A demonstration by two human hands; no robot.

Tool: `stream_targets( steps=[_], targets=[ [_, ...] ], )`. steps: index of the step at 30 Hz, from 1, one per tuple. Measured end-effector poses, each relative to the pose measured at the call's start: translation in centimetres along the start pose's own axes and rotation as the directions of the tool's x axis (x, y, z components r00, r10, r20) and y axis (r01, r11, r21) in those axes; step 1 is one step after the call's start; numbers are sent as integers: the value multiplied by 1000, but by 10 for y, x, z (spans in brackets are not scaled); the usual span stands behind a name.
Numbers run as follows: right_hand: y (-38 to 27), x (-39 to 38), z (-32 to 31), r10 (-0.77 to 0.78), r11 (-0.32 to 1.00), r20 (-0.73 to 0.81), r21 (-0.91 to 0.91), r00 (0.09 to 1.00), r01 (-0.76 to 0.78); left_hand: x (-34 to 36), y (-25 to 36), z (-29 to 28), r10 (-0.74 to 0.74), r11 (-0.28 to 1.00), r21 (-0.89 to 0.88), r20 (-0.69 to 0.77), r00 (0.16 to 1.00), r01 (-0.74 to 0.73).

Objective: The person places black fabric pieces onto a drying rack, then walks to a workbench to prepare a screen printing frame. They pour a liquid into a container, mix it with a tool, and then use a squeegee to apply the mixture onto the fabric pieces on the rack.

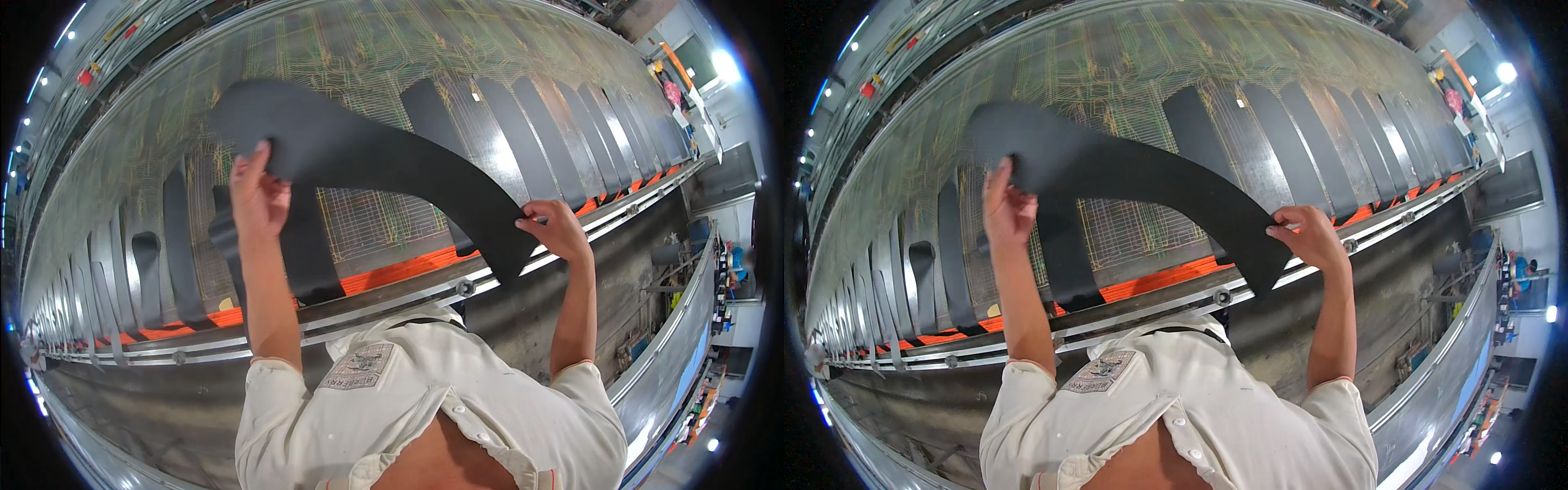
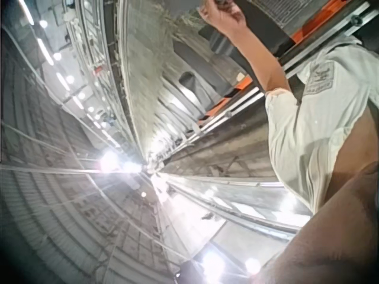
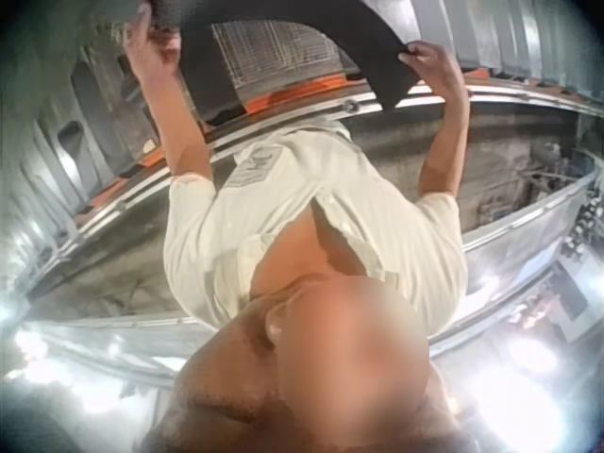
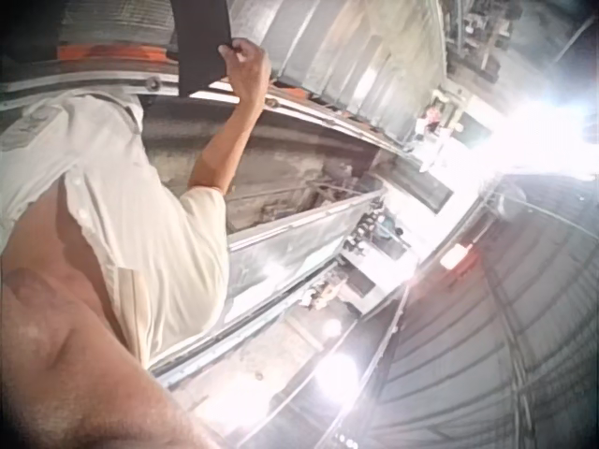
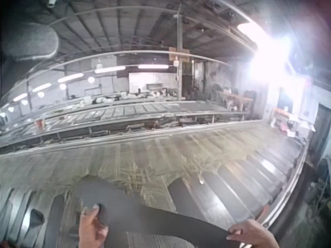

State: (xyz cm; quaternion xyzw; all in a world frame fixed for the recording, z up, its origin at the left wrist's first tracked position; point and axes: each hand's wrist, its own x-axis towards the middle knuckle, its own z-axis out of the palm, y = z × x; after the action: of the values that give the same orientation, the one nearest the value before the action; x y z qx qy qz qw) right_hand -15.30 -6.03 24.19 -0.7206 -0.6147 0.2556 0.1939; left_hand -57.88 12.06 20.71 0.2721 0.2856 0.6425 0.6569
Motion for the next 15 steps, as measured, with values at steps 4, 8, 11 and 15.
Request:
stream_targets(
  steps=[4,8,11,15],
  targets=[
    [27,18,58,-102,992,-56,65,993,106,-19,32,-18,158,986,76,-170,973,-146],
    [23,21,103,-29,972,89,237,996,7,-37,76,-38,166,982,122,-171,971,-146],
    [24,19,133,-152,961,15,234,988,144,-45,104,-52,306,935,230,-146,941,-268],
    [20,34,137,-185,923,-217,297,959,245,-61,146,-65,436,854,242,147,888,-460]
  ],
)
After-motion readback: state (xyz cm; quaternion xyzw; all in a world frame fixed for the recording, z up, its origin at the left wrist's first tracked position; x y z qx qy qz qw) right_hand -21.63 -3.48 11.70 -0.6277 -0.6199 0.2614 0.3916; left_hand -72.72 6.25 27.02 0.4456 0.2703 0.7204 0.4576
